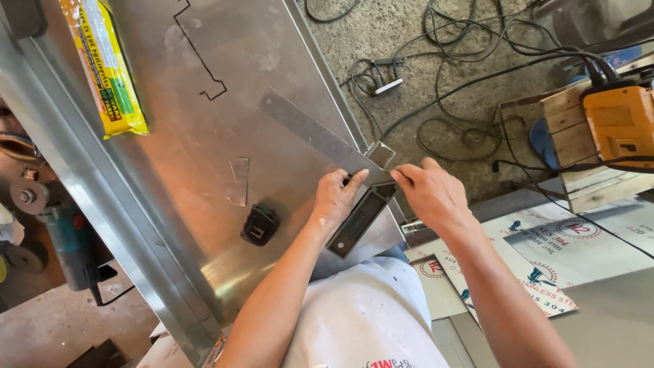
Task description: The person is measuring, marking, and using an angle grinder to cut and shape metal profiles for fabrication.
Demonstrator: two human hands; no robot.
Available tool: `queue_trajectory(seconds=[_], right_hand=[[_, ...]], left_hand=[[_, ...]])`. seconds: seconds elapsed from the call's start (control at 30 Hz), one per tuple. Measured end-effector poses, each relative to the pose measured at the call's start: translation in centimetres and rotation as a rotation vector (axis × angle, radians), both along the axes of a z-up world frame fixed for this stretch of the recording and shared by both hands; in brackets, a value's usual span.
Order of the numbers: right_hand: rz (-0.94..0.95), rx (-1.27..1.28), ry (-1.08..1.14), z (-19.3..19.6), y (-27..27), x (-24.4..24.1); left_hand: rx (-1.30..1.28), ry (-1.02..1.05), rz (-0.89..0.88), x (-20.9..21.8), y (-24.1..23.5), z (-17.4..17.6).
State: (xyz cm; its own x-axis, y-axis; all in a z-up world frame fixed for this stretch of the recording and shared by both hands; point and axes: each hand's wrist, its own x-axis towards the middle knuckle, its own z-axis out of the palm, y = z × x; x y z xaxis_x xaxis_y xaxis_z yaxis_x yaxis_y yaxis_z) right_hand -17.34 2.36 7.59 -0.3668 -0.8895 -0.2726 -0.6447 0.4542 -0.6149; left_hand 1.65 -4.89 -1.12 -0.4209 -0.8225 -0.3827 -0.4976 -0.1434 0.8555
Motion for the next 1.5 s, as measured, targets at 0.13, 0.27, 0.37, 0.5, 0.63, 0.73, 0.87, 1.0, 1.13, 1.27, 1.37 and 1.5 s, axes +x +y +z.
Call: queue_trajectory(seconds=[0.13, 0.27, 0.37, 0.5, 0.63, 0.73, 0.87, 1.0, 1.13, 1.27, 1.37, 1.5], right_hand=[[0.148, 0.238, 0.182, -2.1, -2.0, -0.3], [0.168, 0.141, 0.168, -2.4, -2.8, 0.3], [0.173, 0.15, 0.182, -2.4, -2.7, 0.3], [0.204, 0.231, 0.238, -0.9, -1.7, -0.9], [0.187, 0.266, 0.24, -1.0, -2.2, -0.8], [0.158, 0.194, 0.222, -1.8, -3.5, 0.0], [0.209, 0.156, 0.24, -1.7, -3.4, 0.3], [0.212, 0.397, 0.257, -0.7, -1.6, -2.0], [0.176, 0.292, 0.257, -1.8, -1.4, -1.2], [0.142, 0.121, 0.182, -3.0, -3.9, 0.2], [0.151, 0.098, 0.158, -1.9, -3.5, 0.1], [0.146, 0.449, 0.206, -3.4, 2.0, -2.9]], left_hand=[[0.016, -0.063, 0.019, -0.1, 0.1, -0.8], [0.019, -0.115, 0.007, 0.0, 0.2, -1.3], [0.011, -0.115, 0.016, 0.0, 0.2, -1.0], [0.078, -0.039, 0.035, -0.2, -0.3, 0.2], [0.072, -0.019, 0.024, -0.2, -0.1, 0.1], [0.054, -0.079, 0.017, -0.1, -0.2, -0.6], [0.035, -0.105, 0.016, 0.1, 0.3, -1.1], [0.056, -0.099, 0.02, 0.0, -0.1, -1.7], [-0.023, -0.142, 0.002, 0.3, 0.7, -1.7], [-0.034, -0.067, 0.019, 0.0, -0.1, -0.7], [0.117, -0.138, 0.011, -0.2, -0.1, -0.4], [0.062, -0.083, 0.021, 0.0, 0.1, -1.1]])
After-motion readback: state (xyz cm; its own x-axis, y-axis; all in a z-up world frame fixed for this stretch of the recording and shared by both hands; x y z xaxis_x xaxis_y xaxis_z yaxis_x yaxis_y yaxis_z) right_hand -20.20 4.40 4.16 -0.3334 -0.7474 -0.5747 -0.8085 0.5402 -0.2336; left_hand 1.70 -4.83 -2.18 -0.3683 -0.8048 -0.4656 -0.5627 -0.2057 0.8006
